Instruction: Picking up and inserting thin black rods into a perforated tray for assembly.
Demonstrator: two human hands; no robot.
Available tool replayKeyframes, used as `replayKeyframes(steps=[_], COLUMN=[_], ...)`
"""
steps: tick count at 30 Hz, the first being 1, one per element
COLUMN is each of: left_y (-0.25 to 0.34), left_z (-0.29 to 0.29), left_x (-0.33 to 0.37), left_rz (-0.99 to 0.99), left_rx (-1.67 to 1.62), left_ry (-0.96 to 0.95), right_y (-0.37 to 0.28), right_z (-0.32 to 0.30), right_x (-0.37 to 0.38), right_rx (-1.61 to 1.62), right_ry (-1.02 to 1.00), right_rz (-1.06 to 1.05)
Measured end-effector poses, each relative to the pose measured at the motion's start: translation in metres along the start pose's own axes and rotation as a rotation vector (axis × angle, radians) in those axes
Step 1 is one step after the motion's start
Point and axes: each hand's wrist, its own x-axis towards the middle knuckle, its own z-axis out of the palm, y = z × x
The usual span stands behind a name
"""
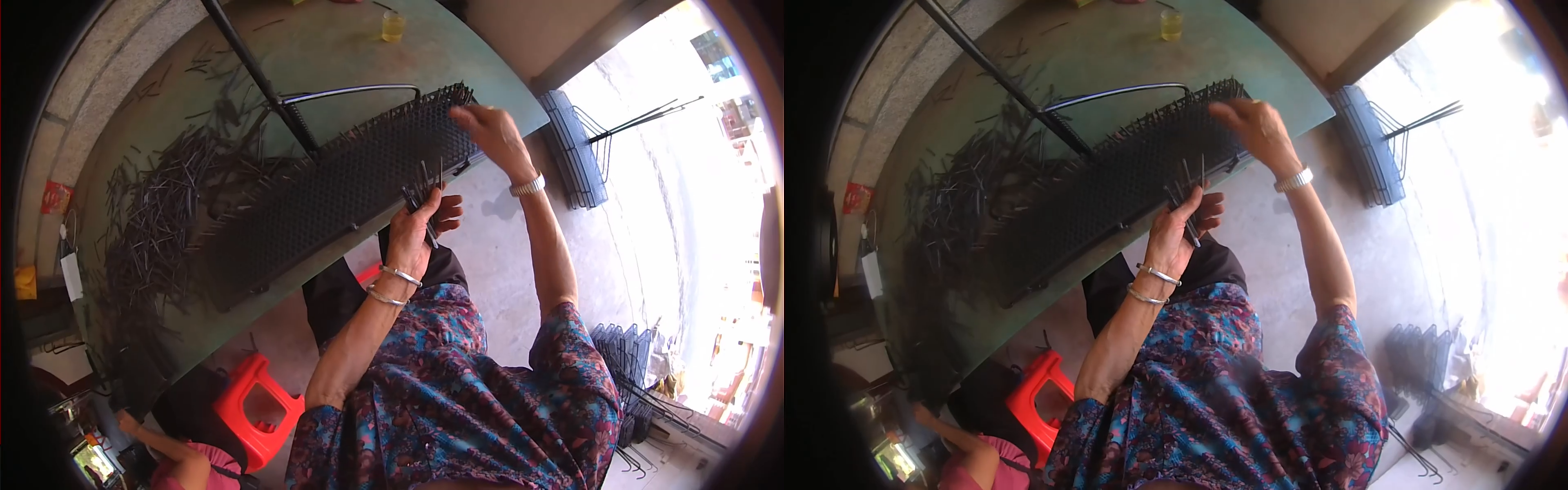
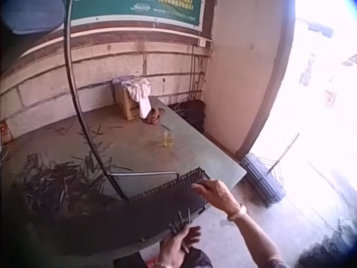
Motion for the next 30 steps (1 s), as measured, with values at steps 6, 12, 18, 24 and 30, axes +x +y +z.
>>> replayKeyframes(steps=[6,12,18,24,30], left_y=[0.002,-0.001,0.000,-0.014,-0.014], left_z=[0.000,0.004,-0.007,-0.008,-0.012], left_x=[0.004,0.006,0.012,0.018,0.017], left_rz=[0.007,0.013,-0.048,-0.059,-0.023], left_rx=[-0.029,0.008,-0.051,-0.080,-0.145], left_ry=[-0.017,-0.014,0.005,-0.010,0.025], right_y=[-0.019,-0.015,-0.012,0.018,0.026], right_z=[0.006,-0.004,-0.025,-0.014,-0.009], right_x=[-0.039,-0.041,-0.019,0.018,0.026], right_rx=[0.397,0.529,0.223,0.074,0.065], right_ry=[-0.386,-0.419,0.377,0.549,0.525], right_rz=[0.034,0.125,-0.043,-0.154,-0.162])
